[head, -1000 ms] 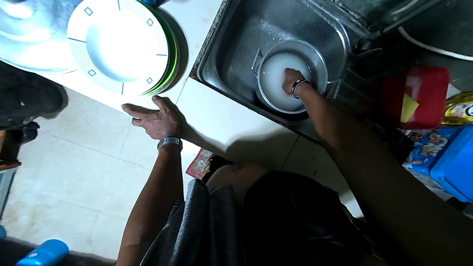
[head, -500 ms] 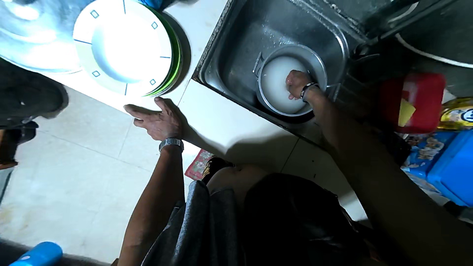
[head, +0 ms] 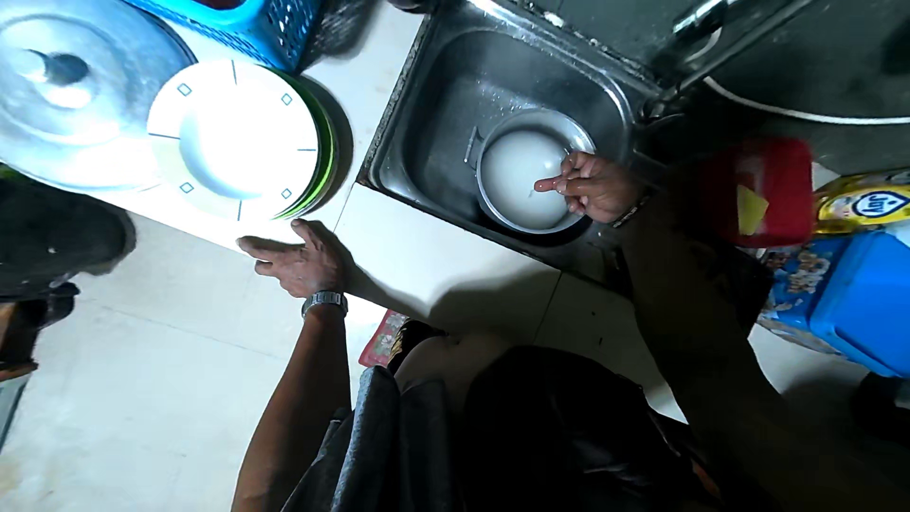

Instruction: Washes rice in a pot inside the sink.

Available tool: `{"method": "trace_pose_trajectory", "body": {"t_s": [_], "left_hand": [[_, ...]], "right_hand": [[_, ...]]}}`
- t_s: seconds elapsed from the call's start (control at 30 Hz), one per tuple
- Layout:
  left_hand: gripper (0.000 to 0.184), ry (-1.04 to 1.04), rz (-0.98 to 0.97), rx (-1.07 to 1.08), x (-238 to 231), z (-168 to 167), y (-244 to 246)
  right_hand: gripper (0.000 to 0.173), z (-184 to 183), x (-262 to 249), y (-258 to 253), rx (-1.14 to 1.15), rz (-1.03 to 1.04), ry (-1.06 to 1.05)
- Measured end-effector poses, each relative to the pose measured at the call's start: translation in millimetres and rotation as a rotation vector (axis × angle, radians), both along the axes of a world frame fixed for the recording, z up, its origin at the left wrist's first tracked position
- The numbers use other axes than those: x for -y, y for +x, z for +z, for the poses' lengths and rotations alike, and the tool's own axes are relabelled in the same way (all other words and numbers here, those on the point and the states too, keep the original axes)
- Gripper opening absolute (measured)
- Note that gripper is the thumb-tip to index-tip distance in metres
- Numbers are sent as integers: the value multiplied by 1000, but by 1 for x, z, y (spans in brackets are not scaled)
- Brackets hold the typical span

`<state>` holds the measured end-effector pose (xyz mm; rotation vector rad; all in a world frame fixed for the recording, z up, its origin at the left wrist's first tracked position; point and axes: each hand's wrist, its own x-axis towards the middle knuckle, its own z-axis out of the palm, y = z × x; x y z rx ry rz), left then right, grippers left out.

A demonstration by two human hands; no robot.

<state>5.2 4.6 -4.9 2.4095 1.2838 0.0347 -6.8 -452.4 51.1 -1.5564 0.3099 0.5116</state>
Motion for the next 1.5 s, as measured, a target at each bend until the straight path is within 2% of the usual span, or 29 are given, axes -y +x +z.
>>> {"method": "trace_pose_trajectory", "body": {"t_s": [0.07, 0.13, 0.2, 0.27, 0.37, 0.53, 0.7, 0.83, 0.93, 1.07, 1.2, 1.33, 1.5], "left_hand": [[92, 3, 8, 4, -1, -1, 0], [92, 12, 10, 6, -2, -5, 0], [92, 19, 8, 3, -1, -6, 0], [93, 16, 8, 4, -2, -7, 0], [92, -1, 26, 8, 0, -2, 2], [93, 1, 20, -9, -1, -4, 2], [93, -3, 20, -13, 0, -2, 2], [92, 17, 9, -7, -1, -3, 2], [92, 25, -1, -15, 1, -2, 2], [93, 29, -16, -22, 1, -3, 1], [93, 30, -13, -2, 1, -2, 0], [92, 39, -3, 0, 2, -3, 1], [92, 28, -17, -16, 0, -3, -1]], "right_hand": [[18, -9, -5, 7, 24, 41, -287], [35, -28, -8, 21, 69, 163, -699], [46, -48, -15, 38, 63, 261, -973], [54, -67, -24, 55, 33, 315, -1147], [68, -84, -37, 75, -52, 358, -1247], [69, -94, -57, 86, -117, 373, -1261], [56, -86, -61, 67, -125, 428, -1212], [40, -74, -57, 37, -98, 605, -1127], [35, -70, -58, 27, -80, 686, -1084], [39, -65, -80, 35, 4, 476, -914], [45, -74, -103, 55, -76, 243, -763], [49, -70, -97, 55, -187, 194, -866], [59, -71, -64, 41, -339, 68, -1004]]}}
